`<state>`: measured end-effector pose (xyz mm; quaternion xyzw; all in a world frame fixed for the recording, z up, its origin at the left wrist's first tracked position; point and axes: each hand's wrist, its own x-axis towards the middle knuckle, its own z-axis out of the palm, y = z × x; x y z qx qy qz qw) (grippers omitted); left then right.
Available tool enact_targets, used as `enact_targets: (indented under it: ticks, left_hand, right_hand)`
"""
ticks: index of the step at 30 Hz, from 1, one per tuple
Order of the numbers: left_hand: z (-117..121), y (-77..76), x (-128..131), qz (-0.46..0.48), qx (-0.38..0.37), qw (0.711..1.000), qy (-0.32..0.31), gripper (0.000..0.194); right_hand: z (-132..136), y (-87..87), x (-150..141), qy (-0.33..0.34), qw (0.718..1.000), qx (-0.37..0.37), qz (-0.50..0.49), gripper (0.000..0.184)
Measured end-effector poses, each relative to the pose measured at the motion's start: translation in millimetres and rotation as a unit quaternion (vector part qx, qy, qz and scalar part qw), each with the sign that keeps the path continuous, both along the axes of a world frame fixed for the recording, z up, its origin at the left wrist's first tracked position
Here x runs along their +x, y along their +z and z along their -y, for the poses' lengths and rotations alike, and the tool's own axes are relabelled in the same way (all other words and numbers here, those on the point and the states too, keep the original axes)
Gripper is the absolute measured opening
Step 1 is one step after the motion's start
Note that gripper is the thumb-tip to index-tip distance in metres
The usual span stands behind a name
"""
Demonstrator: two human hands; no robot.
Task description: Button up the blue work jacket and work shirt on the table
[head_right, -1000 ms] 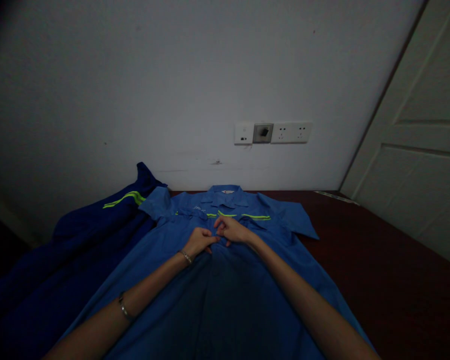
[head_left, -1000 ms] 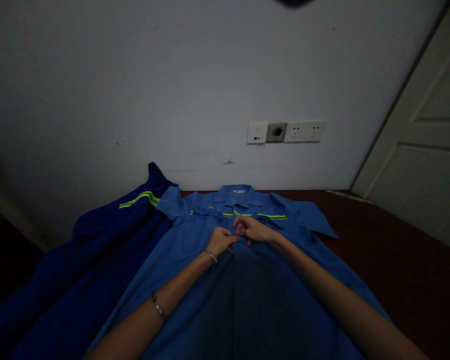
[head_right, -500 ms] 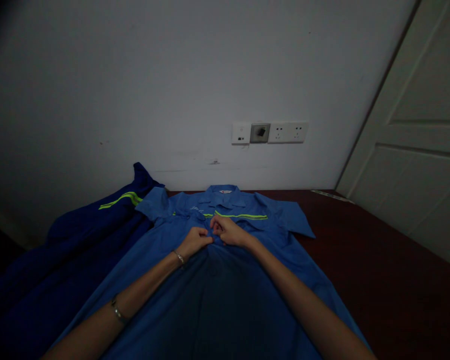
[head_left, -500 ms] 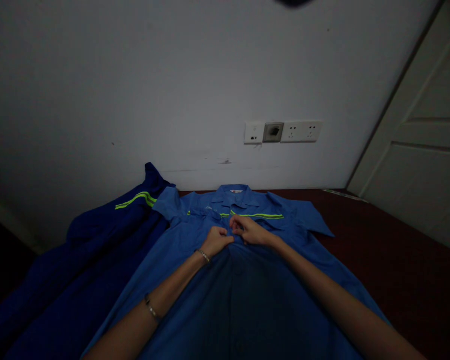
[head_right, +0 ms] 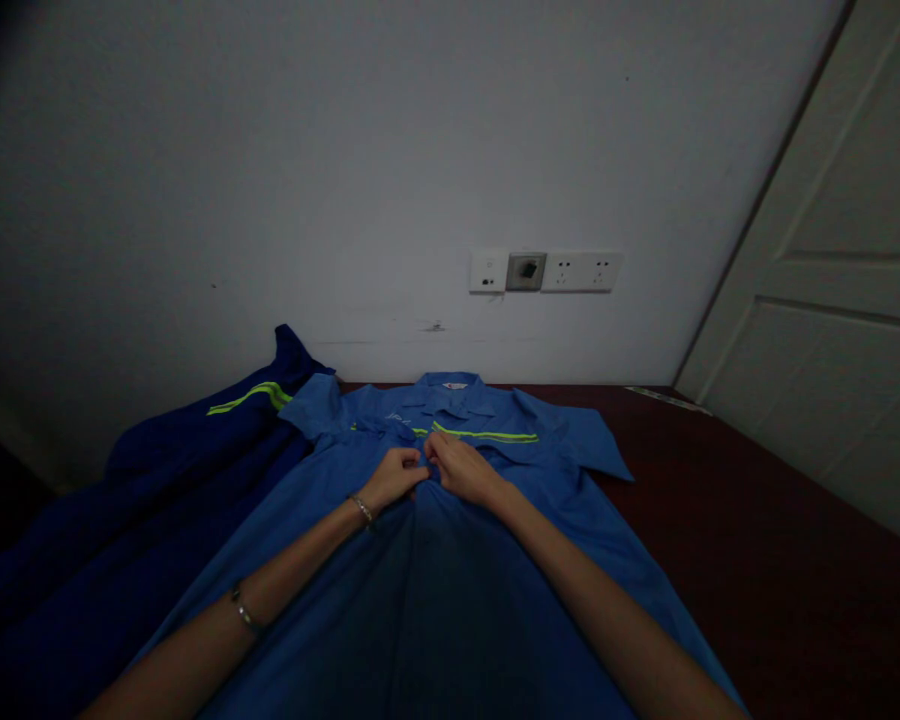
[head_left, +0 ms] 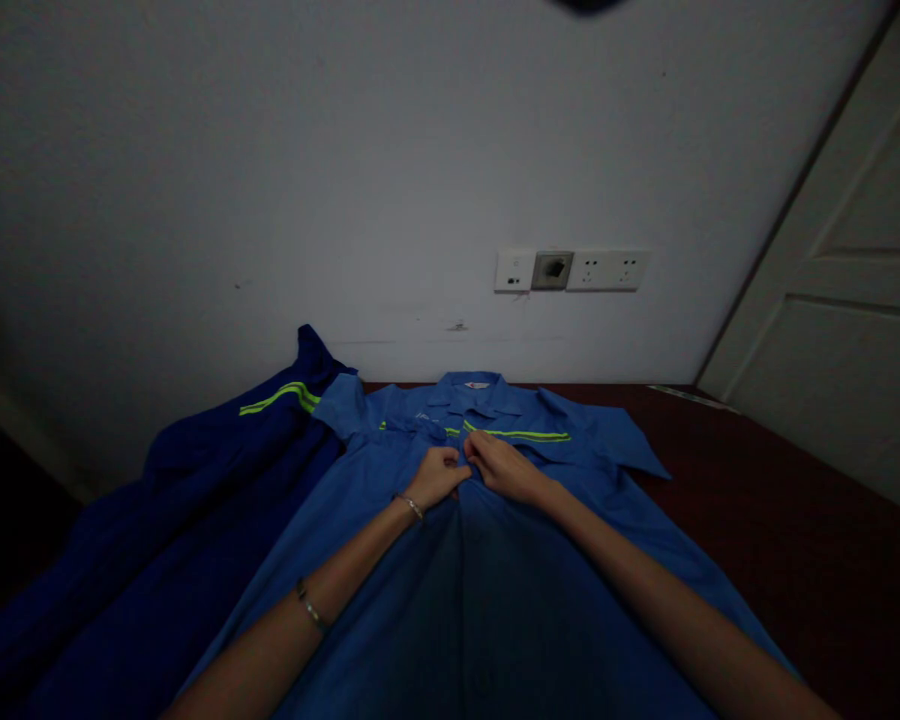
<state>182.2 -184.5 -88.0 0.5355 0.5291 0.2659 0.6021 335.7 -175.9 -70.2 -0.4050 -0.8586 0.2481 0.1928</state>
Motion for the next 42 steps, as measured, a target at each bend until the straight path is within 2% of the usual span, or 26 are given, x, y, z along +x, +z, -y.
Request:
enact_targets:
  ticks: [3, 5, 7, 9, 11, 13, 14, 17, 21, 25, 28, 31, 35, 39, 42]
  left_hand:
    - [3, 11.5, 3, -0.034, 0.035, 0.998, -0.042, 0.008]
    - [8, 20.7, 6, -0.114, 0.095, 0.987, -0.068, 0.012]
    - [18, 29.0, 9, -0.227, 0.183, 0.952, -0.091, 0.014]
    - [30, 34.8, 14, -0.331, 0.257, 0.901, -0.117, 0.017]
    - [41, 37.2, 19, -0.395, 0.295, 0.857, -0.150, 0.021]
    - [50, 36.2, 23, -0.427, 0.314, 0.830, -0.172, 0.023]
    - [54, 34.9, 25, -0.435, 0.322, 0.822, -0.178, 0.024]
    - [59, 31.9, 28, -0.443, 0.343, 0.807, -0.188, 0.026]
    - [52, 38.2, 24, -0.415, 0.332, 0.825, -0.189, 0.026]
    - [24, 44.5, 8, -0.351, 0.282, 0.880, -0.153, 0.028]
    - [1, 34.9, -6, -0.249, 0.248, 0.927, -0.126, 0.020]
    - [-10, 17.7, -13, -0.176, 0.226, 0.952, -0.110, 0.017]
    - [-5, 6.6, -10, -0.170, 0.259, 0.943, -0.119, 0.017]
    - [4, 11.4, -4, -0.223, 0.302, 0.919, -0.121, 0.019]
    - [8, 13.1, -1, -0.244, 0.332, 0.904, -0.114, 0.019]
  right_hand:
    - [-1, -6.7, -1, -0.040, 0.997, -0.031, -0.057, 0.013]
    - [-2, -10.5, -2, -0.103, 0.983, -0.099, -0.118, 0.015]
    - [-2, -11.8, -3, -0.179, 0.943, -0.219, -0.178, 0.020]
    - [-1, -9.7, -3, -0.236, 0.884, -0.340, -0.219, 0.021]
    - [2, -5.4, -3, -0.269, 0.835, -0.410, -0.251, 0.018]
    - [5, -1.6, -3, -0.294, 0.807, -0.431, -0.276, 0.018]
    - [6, -0.8, -3, -0.302, 0.802, -0.432, -0.281, 0.020]
    - [8, -4.1, -2, -0.304, 0.811, -0.420, -0.270, 0.027]
    - [6, -11.2, 1, -0.308, 0.808, -0.422, -0.272, 0.026]
    - [5, -7.0, 6, -0.320, 0.794, -0.441, -0.270, 0.026]
    - [6, -0.8, 6, -0.330, 0.787, -0.449, -0.266, 0.026]
    - [7, 2.8, 6, -0.327, 0.783, -0.452, -0.274, 0.027]
    - [7, 3.6, 6, -0.324, 0.785, -0.451, -0.275, 0.025]
    - [6, 1.4, 6, -0.319, 0.796, -0.444, -0.261, 0.025]
    - [4, -2.0, 5, -0.308, 0.814, -0.427, -0.245, 0.025]
